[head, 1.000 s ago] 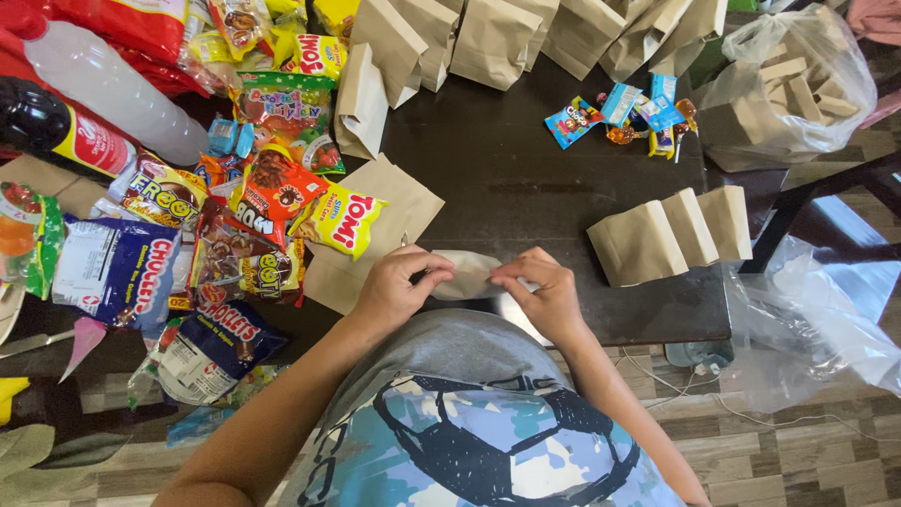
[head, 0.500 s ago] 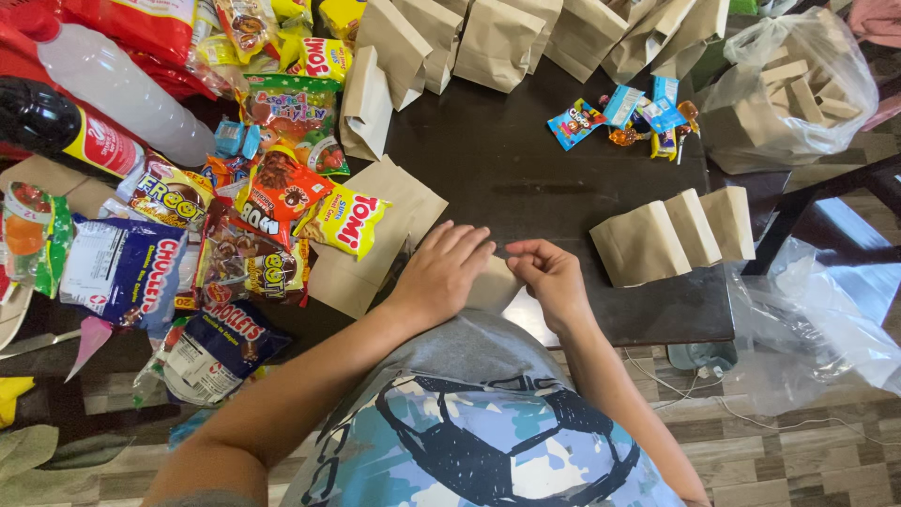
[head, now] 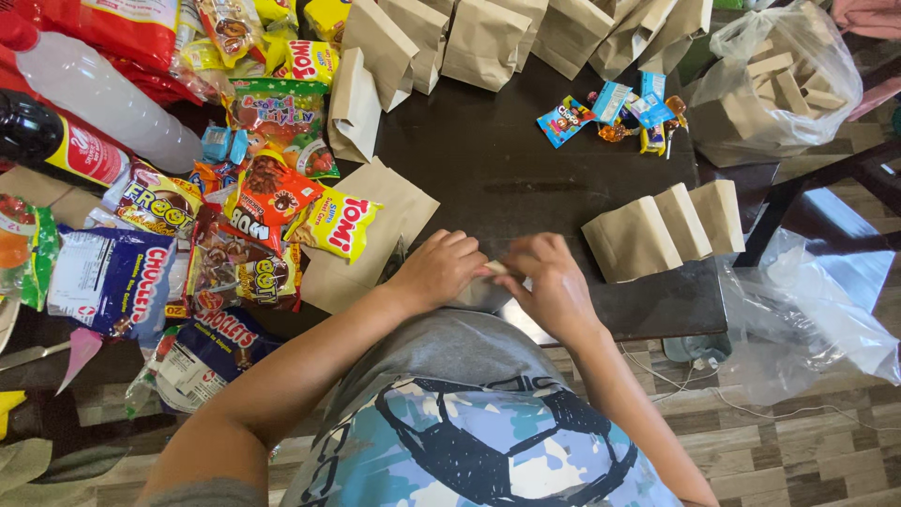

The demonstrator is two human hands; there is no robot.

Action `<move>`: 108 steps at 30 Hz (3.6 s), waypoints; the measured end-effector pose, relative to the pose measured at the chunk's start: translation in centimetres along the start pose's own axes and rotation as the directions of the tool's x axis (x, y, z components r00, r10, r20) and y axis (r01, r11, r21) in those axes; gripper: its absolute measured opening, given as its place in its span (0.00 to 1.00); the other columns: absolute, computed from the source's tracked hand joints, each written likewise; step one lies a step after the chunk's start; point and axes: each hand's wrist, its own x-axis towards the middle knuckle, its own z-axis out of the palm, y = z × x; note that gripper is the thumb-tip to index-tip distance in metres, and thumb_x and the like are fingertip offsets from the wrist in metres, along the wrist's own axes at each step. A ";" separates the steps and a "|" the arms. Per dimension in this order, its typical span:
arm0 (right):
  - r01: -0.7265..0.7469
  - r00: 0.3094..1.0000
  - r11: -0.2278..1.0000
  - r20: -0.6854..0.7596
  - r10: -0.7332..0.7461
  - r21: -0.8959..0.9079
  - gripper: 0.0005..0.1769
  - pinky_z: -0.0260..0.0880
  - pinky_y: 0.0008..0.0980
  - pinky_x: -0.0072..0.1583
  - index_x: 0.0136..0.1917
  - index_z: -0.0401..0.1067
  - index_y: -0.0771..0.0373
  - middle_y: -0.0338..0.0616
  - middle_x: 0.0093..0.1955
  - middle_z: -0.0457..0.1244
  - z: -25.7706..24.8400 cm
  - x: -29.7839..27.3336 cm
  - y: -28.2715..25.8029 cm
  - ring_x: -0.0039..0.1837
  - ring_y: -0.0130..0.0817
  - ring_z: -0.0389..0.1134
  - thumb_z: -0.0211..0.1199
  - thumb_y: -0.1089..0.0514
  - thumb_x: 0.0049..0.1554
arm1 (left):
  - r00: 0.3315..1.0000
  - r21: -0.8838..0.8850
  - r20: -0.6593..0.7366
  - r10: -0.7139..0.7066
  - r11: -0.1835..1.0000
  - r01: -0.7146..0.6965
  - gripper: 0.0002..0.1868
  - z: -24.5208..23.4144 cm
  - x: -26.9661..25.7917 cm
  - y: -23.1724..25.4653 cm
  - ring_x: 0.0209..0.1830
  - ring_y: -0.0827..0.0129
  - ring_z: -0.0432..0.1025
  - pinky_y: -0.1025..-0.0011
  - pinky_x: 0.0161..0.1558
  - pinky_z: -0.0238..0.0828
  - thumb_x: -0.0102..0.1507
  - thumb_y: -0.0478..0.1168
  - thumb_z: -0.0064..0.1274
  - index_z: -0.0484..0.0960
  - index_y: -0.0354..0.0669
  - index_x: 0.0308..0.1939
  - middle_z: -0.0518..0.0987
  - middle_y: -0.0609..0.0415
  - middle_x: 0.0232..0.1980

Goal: The person packs various small snack items into brown paper bags on a table. They place items inside the bags, fold the tops closed, and move the completed bags to the side. The person also handles empty paper bags and a pair of scissors during the process.

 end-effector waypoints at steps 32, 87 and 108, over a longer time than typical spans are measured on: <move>-0.662 0.682 0.209 0.462 0.567 0.720 0.06 0.62 0.19 0.42 0.50 0.75 0.65 0.34 0.41 0.68 10.2 -2.6 6.1 0.41 0.17 0.63 0.62 0.61 0.62 | 0.989 0.089 -0.095 -0.115 0.988 0.123 0.16 -0.7 -1.2 1.3 0.50 0.56 0.68 0.58 0.54 0.64 0.64 0.42 0.49 0.77 0.41 0.54 0.71 0.51 0.46; -0.748 0.625 0.308 0.466 0.626 0.588 0.06 0.66 0.23 0.42 0.48 0.79 0.69 0.40 0.37 0.70 6.2 -9.0 -3.6 0.39 0.21 0.66 0.65 0.66 0.57 | 0.714 -0.643 0.438 -0.547 0.364 0.674 0.13 -1.4 -12.8 3.1 0.42 0.72 0.80 0.72 0.47 0.78 0.58 0.26 0.56 0.84 0.36 0.47 0.86 0.50 0.42; -0.568 0.820 0.702 0.228 0.524 0.430 0.06 0.65 0.30 0.45 0.48 0.78 0.67 0.42 0.42 0.68 5.0 -6.5 -3.7 0.44 0.31 0.64 0.66 0.64 0.57 | 0.848 -0.142 0.462 -0.258 0.923 0.358 0.24 -0.9 -5.4 5.7 0.46 0.40 0.77 0.50 0.43 0.74 0.68 0.51 0.52 0.66 0.35 0.53 0.78 0.35 0.51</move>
